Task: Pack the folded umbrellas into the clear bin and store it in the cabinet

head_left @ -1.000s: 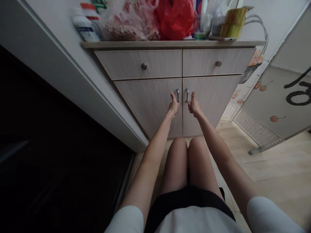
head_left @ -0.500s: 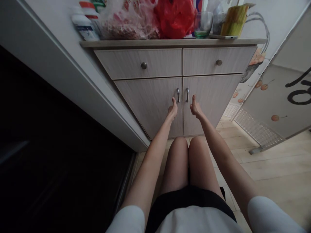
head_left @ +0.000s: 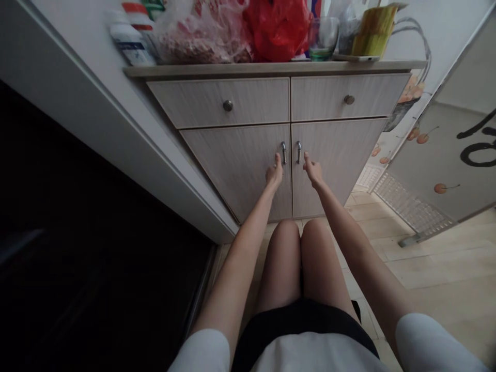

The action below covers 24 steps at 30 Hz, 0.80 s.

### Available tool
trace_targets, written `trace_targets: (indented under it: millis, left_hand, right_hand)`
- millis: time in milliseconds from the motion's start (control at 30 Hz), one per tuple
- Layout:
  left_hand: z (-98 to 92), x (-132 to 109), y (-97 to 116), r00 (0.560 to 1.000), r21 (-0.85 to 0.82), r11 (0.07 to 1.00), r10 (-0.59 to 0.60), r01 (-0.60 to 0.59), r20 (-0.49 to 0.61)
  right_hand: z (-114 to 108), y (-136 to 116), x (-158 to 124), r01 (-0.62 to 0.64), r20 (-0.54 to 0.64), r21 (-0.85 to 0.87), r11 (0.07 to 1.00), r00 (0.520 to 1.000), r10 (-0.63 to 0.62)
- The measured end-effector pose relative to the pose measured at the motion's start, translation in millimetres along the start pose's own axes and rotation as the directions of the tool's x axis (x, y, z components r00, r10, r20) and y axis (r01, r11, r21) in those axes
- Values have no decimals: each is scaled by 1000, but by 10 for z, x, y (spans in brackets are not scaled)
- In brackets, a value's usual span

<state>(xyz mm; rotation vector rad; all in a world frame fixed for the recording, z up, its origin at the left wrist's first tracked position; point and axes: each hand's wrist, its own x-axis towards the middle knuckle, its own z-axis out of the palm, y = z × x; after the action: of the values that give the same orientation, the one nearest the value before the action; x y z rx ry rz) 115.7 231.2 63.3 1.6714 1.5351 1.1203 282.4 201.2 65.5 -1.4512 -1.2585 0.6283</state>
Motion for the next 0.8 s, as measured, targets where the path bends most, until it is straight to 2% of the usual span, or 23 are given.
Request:
trace_targets:
  millis: [67, 167, 267, 433, 667, 800]
  left_hand:
    - [23, 46, 48, 995, 19, 999, -46, 48, -88]
    - [94, 136, 129, 983, 50, 998, 41, -33, -177]
    - [162, 224, 188, 978, 62, 991, 127, -119, -166]
    - [172, 292, 214, 982, 111, 986, 138, -124, -127]
    - [114, 267, 150, 991, 145, 986, 97, -83, -97]
    - [78, 242, 146, 989, 141, 985, 114, -100, -94]
  right_hand:
    - [54, 13, 106, 83, -111, 3, 997, 990, -82]
    - [162, 9, 299, 178, -159, -4, 984, 971, -176]
    - [273, -14, 465, 207, -119, -38, 978, 970, -210]
    - [384, -31, 581, 219, -117, -82, 972, 967, -227]
    - [355, 8, 528, 221, -100, -94, 971, 968, -230]
    - [310, 16, 422, 211, -108, -92, 973, 969, -221]
